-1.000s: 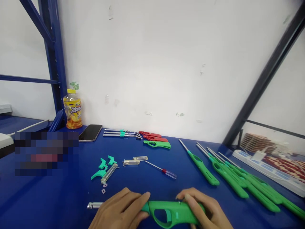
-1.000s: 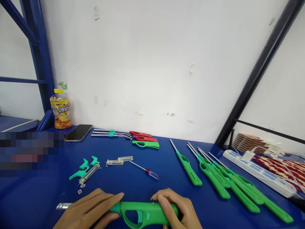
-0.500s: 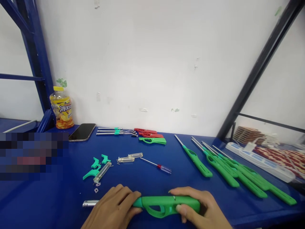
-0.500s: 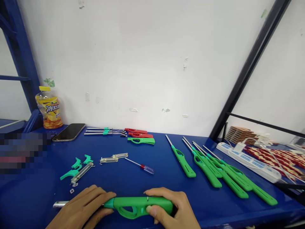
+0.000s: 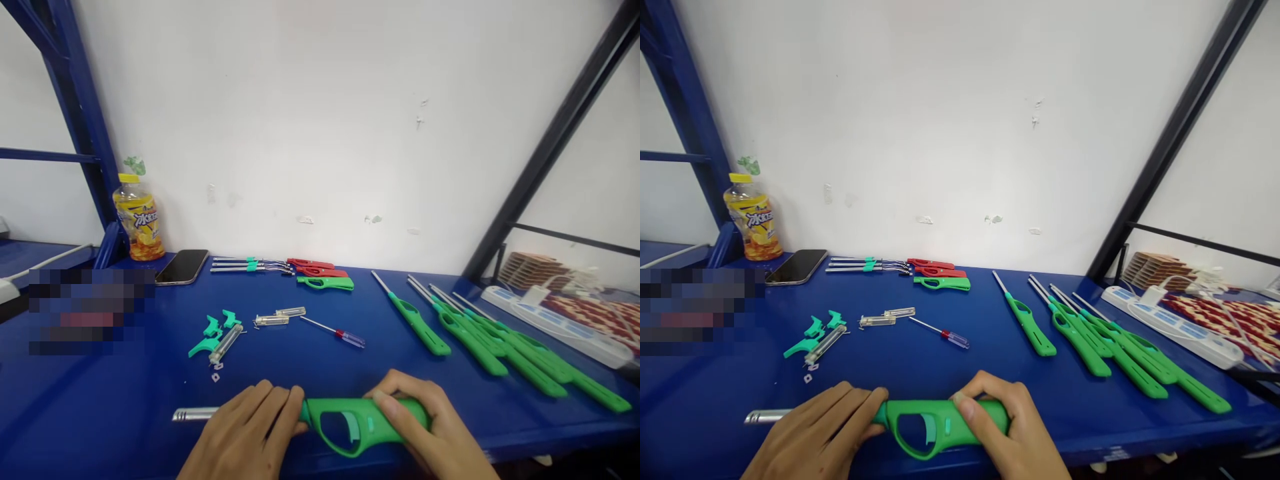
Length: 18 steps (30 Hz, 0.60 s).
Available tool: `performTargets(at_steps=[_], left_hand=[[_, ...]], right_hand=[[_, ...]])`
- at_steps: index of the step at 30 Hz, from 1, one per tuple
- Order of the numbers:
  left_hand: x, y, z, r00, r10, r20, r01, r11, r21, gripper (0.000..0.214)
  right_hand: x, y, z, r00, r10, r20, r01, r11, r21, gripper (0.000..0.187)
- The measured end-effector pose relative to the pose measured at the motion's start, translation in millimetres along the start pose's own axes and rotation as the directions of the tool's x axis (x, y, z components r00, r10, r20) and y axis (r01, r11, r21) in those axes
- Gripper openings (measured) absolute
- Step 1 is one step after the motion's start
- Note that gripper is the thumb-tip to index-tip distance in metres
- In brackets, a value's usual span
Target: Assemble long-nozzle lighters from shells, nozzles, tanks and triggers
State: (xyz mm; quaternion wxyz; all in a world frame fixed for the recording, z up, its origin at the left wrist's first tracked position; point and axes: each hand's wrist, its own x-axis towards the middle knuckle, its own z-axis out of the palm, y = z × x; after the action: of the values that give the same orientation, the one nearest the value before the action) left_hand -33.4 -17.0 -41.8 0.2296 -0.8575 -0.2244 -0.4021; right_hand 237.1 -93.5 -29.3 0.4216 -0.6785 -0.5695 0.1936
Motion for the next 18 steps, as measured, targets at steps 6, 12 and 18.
performTargets(at_steps=[6,12,18], left_hand=[[12,5,-6.7,0.999,-0.016,-0.048,0.013,0.998,-0.055,0.03],[18,8,-17.3,0.999,-0.023,-0.039,0.019,0.995,-0.1,0.029],[24,1,-20.7,0.999,-0.041,0.02,0.044,0.978,-0.206,0.031]], right_hand=[[8,-3,-7,0.993,-0.071,0.099,0.071,0.997,0.004,0.041],[7,-6,-10,0.973,-0.109,0.203,0.127,0.989,-0.077,0.041],[3,-4,-5,0.973,-0.14,0.183,0.158,0.983,-0.091,0.036]])
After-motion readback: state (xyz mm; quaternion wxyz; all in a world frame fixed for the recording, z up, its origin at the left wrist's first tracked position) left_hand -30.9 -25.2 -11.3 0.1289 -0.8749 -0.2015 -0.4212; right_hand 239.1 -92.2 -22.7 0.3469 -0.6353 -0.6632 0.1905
